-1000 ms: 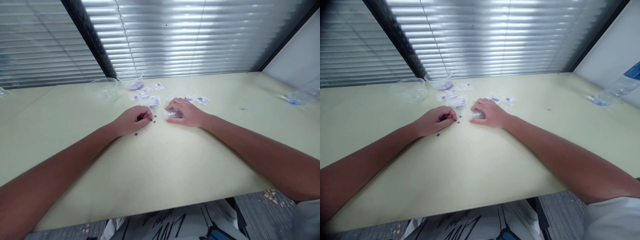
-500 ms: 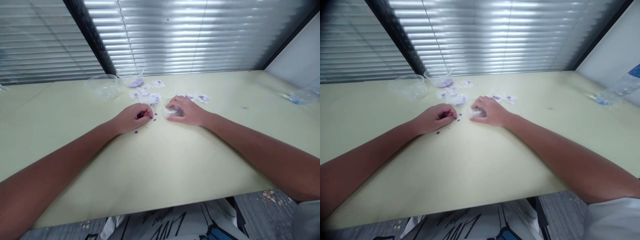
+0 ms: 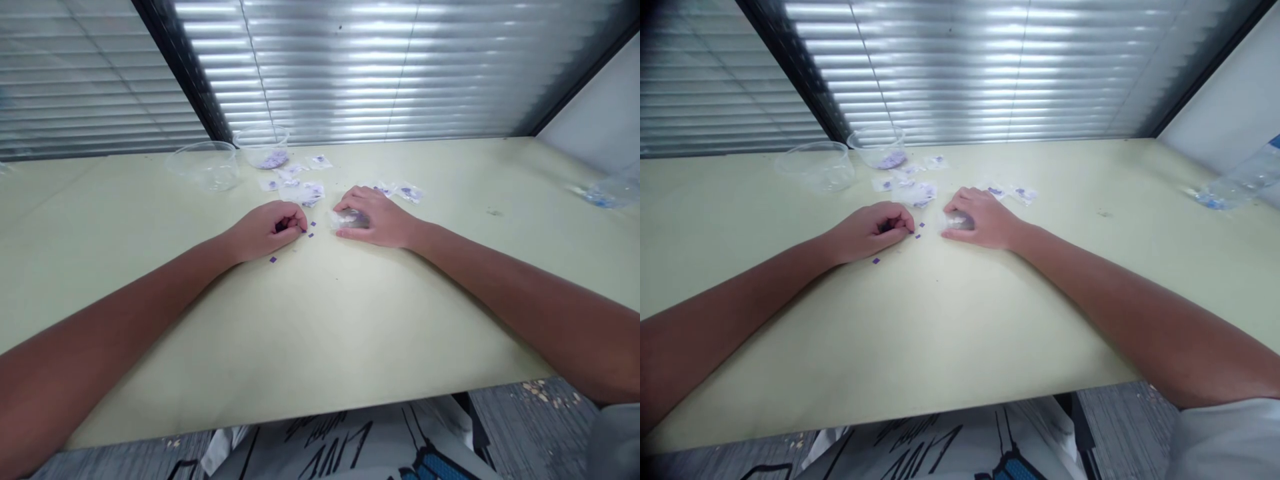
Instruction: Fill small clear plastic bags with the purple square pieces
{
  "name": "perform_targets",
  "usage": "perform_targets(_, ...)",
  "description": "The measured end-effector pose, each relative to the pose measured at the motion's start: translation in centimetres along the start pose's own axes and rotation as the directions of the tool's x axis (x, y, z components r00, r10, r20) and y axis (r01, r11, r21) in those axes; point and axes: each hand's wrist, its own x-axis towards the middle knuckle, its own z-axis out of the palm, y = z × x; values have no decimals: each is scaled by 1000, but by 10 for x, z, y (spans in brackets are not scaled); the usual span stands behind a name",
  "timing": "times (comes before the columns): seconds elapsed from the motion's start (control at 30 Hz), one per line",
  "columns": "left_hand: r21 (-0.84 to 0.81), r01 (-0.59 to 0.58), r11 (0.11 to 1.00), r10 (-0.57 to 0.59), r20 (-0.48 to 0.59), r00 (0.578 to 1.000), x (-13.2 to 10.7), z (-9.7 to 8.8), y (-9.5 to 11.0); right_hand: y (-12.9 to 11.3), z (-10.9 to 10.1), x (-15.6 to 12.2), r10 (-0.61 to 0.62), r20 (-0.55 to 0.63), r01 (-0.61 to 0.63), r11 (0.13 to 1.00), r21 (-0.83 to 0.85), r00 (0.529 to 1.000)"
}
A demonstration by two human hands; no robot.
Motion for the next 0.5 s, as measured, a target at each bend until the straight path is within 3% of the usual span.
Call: perform_targets(0.5,1,12,1000,-12,9,1000,0,-1,2,2,1,0,-6,-2,6,1000,-5,1000)
